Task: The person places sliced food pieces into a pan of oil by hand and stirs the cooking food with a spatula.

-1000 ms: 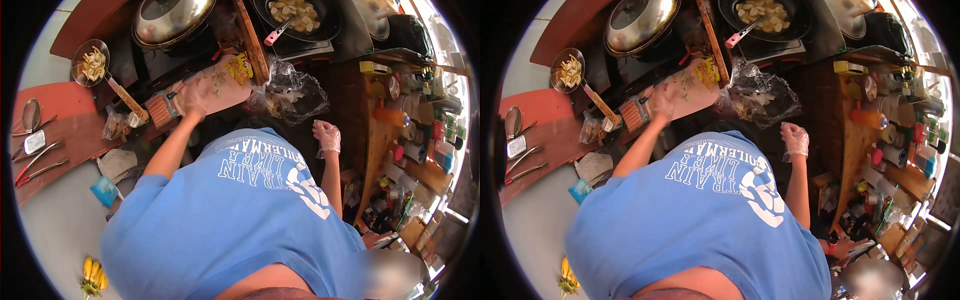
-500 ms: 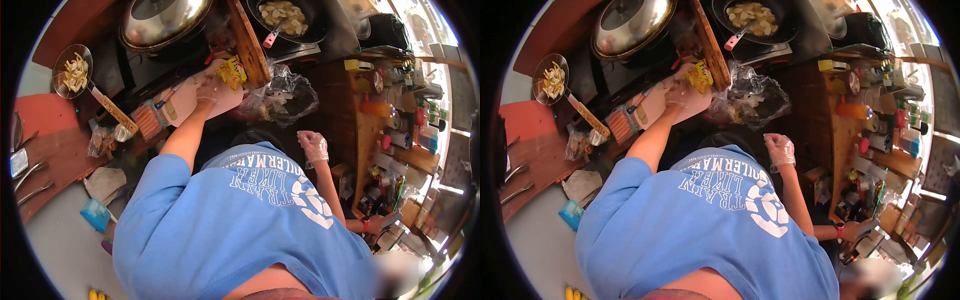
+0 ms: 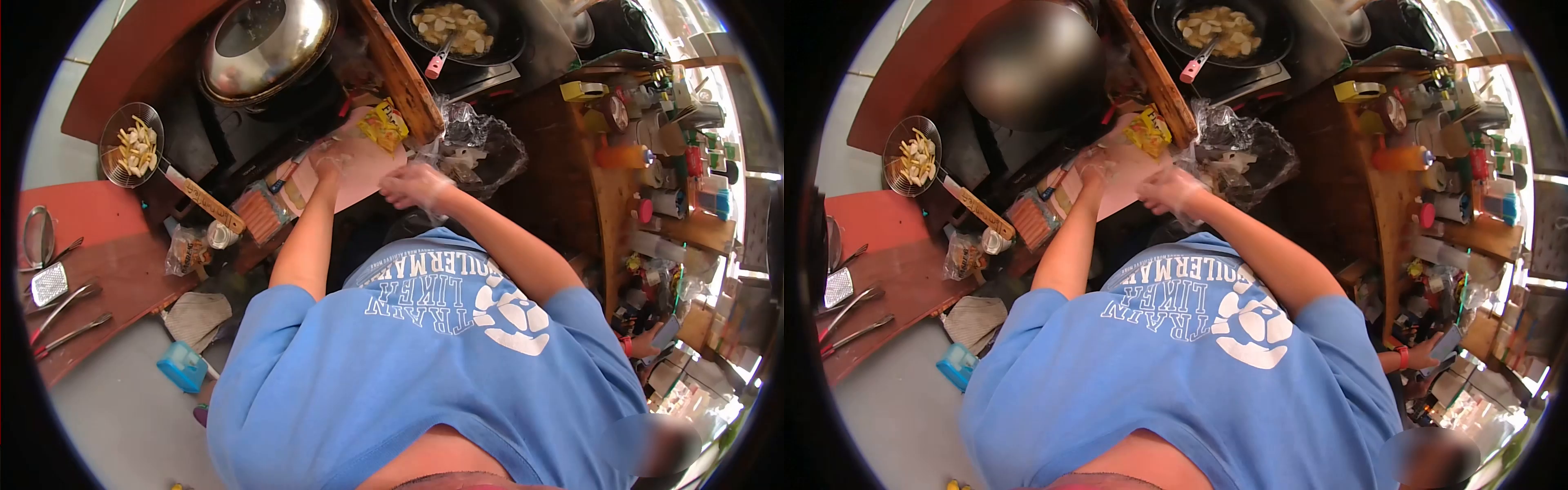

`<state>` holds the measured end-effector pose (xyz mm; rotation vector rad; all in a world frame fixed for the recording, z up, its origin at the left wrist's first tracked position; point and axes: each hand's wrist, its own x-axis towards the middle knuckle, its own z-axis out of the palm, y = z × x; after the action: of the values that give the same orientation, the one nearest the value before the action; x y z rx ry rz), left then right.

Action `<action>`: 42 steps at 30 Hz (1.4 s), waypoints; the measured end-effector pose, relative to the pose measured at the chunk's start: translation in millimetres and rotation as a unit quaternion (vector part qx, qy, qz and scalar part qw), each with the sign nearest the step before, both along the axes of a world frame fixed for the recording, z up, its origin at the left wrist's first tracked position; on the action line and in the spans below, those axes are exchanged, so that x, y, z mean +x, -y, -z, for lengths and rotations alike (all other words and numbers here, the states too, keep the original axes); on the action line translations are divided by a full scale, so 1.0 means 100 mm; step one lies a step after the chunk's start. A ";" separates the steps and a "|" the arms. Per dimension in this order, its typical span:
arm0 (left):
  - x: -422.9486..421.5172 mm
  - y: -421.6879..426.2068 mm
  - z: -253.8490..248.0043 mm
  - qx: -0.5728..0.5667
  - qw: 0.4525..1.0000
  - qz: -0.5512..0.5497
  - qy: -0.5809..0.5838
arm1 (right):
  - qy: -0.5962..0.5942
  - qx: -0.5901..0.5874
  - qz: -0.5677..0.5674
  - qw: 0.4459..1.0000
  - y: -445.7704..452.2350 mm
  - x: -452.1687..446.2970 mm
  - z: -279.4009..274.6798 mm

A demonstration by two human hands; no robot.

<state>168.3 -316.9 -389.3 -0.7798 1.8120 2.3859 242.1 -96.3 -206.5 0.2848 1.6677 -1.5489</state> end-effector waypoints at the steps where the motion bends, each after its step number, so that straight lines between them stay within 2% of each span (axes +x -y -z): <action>1: 0.00 0.03 -0.02 0.076 0.996 0.010 0.050 | 0.033 -0.042 0.018 0.998 0.16 -0.11 0.18; 2: -0.02 0.09 0.20 0.073 0.996 0.010 0.049 | 0.032 -0.044 0.018 0.998 0.34 -0.24 0.42; 3: -0.04 0.19 0.61 -0.333 0.934 0.112 -0.068 | 0.134 -0.071 0.096 0.984 0.50 -0.36 0.72; 4: -0.04 0.21 0.64 -0.514 0.831 0.177 -0.118 | 0.227 -0.088 0.187 0.952 0.66 -0.48 1.01; 5: -0.04 0.24 0.68 -0.679 0.688 0.192 -0.168 | 0.241 -0.124 0.240 0.932 0.77 -0.56 1.10; 6: -0.01 0.11 0.34 -0.436 0.887 0.111 -0.102 | 0.230 -0.171 0.282 0.916 0.89 -0.60 1.10; 7: 0.03 -0.02 -0.05 -0.145 0.989 0.016 -0.027 | 0.186 -0.228 0.299 0.907 1.00 -0.64 1.02; 8: 0.07 -0.10 -0.51 -0.151 0.988 0.014 -0.027 | 0.163 -0.265 0.311 0.898 1.08 -0.67 0.90; 9: 0.11 -0.20 -1.04 -0.311 0.946 0.064 -0.070 | 0.149 -0.301 0.320 0.886 1.11 -0.69 0.74; 10: 0.11 -0.27 -1.45 -0.461 0.874 0.110 -0.109 | 0.138 -0.329 0.327 0.875 1.13 -0.71 0.53; 11: 0.10 -0.28 -1.67 -0.465 0.872 0.106 -0.110 | 0.143 -0.351 0.333 0.863 1.06 -0.70 0.28; 13: 0.08 -0.33 -2.01 -0.545 0.773 0.179 -0.271 | 0.158 -0.412 0.355 0.824 0.88 -0.69 -0.17; 14: 0.05 -0.42 -2.23 -0.548 0.771 0.175 -0.274 | 0.141 -0.431 0.347 0.821 0.76 -0.72 -0.35; 16: -0.04 -0.66 -2.67 -0.546 0.711 0.217 -0.385 | 0.089 -0.497 0.310 0.806 0.45 -0.76 -0.81; 17: -0.11 -0.78 -2.83 -0.546 0.707 0.216 -0.395 | 0.104 -0.495 0.334 0.795 0.29 -0.81 -1.03; 19: -0.28 -1.03 -3.07 -0.524 0.670 0.249 -0.462 | 0.035 -0.487 0.351 0.799 -0.04 -1.00 -1.16; 21: -0.58 -1.32 -3.11 -0.509 0.656 0.241 -0.503 | -0.003 -0.510 0.382 0.771 -0.38 -1.23 -1.19; 23: -0.87 -1.60 -3.20 -0.429 0.699 0.319 -0.476 | -0.020 -0.514 0.404 0.756 -0.72 -1.52 -0.99; 25: -1.11 -1.87 -3.26 -0.444 0.690 0.324 -0.471 | -0.039 -0.495 0.408 0.766 -1.01 -1.79 -0.85; 27: -1.39 -2.10 -3.14 -0.404 0.734 0.336 -0.430 | -0.056 -0.476 0.413 0.775 -1.24 -1.96 -0.81; 29: -1.63 -2.34 -3.08 -0.428 0.723 0.333 -0.427 | -0.089 -0.396 0.441 0.800 -1.37 -2.10 -0.84; 31: -1.84 -2.53 -3.02 -0.504 0.697 0.376 -0.344 | -0.104 -0.394 0.435 0.803 -1.60 -2.30 -0.70; 32: -1.97 -2.63 -2.95 -0.546 0.652 0.382 -0.362 | -0.096 -0.354 0.422 0.829 -1.69 -2.39 -0.67; 33: -2.04 -2.70 -2.94 -0.546 0.650 0.383 -0.364 | -0.086 -0.314 0.407 0.853 -1.79 -2.49 -0.62; 35: -2.16 -2.79 -2.90 -0.458 0.768 0.371 -0.251 | -0.109 -0.310 0.389 0.861 -1.98 -2.60 -0.47; 36: -2.26 -2.82 -2.84 -0.483 0.739 0.368 -0.294 | -0.355 -0.082 0.260 0.894 -2.04 -2.59 -0.48; 37: -2.36 -2.85 -2.78 -0.484 0.739 0.366 -0.292 | -0.555 0.157 0.095 0.812 -2.10 -2.61 -0.50; 38: -2.46 -2.88 -2.72 -0.465 0.745 0.388 -0.280 | -0.635 0.262 0.044 0.726 -2.17 -2.66 -0.55; 39: -2.55 -2.89 -2.66 -0.445 0.751 0.408 -0.267 | -0.636 0.258 0.040 0.726 -2.24 -2.75 -0.51; 40: -2.61 -2.91 -2.61 -0.477 0.727 0.400 -0.290 | -0.656 0.268 -0.011 0.705 -2.31 -2.87 -0.43; 41: -2.67 -2.92 -2.56 -0.479 0.730 0.395 -0.287 | -0.674 0.277 -0.063 0.681 -2.37 -2.98 -0.35; 42: -2.76 -2.92 -2.43 -0.486 0.723 0.378 -0.314 | -0.654 0.236 -0.089 0.714 -2.41 -3.06 -0.29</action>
<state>-107.2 -24.8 -145.8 0.8456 2.8225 1.0774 -63.7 144.6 -177.3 -0.9602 3.0372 -1.0845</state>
